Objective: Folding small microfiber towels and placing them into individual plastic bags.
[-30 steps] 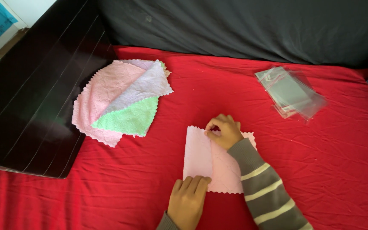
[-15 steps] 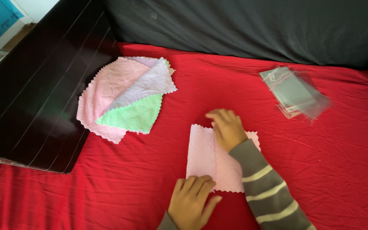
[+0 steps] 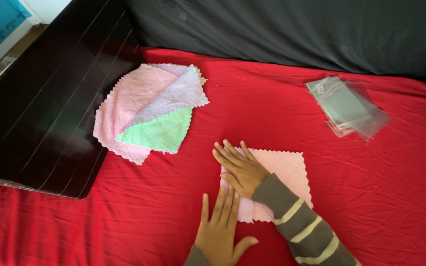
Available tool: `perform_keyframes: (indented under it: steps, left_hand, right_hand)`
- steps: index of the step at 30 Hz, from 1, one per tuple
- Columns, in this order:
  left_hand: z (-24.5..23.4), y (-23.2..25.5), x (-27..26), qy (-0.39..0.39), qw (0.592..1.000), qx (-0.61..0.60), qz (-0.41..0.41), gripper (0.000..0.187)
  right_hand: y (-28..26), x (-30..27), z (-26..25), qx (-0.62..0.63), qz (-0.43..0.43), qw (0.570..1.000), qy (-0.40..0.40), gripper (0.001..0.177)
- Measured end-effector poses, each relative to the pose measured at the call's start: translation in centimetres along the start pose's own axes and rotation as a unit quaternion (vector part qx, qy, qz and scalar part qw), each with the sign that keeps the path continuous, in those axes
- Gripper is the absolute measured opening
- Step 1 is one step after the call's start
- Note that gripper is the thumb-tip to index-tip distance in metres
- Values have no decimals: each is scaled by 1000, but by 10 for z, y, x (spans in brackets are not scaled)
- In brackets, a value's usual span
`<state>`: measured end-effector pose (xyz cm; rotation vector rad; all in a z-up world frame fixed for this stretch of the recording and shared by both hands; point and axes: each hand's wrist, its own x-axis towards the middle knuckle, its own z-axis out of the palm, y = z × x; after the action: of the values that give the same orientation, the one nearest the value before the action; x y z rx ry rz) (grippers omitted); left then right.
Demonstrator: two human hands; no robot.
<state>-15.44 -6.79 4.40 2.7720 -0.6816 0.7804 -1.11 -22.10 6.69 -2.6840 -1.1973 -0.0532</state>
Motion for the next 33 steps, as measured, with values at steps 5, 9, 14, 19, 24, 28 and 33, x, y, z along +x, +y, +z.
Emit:
perform_keyframes:
  steps: [5, 9, 14, 19, 24, 28, 33]
  left_hand:
    - [-2, 0, 0, 4, 1000, -22, -9, 116]
    - [-3, 2, -1, -7, 1000, 6, -7, 118]
    - [-6, -1, 3, 9, 998, -52, -15, 105]
    - [-18, -19, 11, -31, 981, -190, -18, 78]
    - [-69, -38, 62, -95, 923, -372, 33, 68]
    - [-13, -57, 79, -138, 930, -337, 56, 72]
    - [36, -76, 103, -250, 930, -267, 26, 71]
  right_hand:
    - [-3, 5, -5, -11, 39, 999, -25, 62]
    - [-3, 17, -14, -5, 100, 995, -27, 67]
    - [19, 15, -10, 25, 204, 978, 36, 65]
    - [38, -3, -13, 64, 249, 965, 53, 61]
    - [23, -28, 19, 2, 127, 989, 75, 62]
    - [-67, -45, -1, 46, 95, 985, 133, 52]
    - [-97, -43, 38, 21, 83, 988, 127, 73]
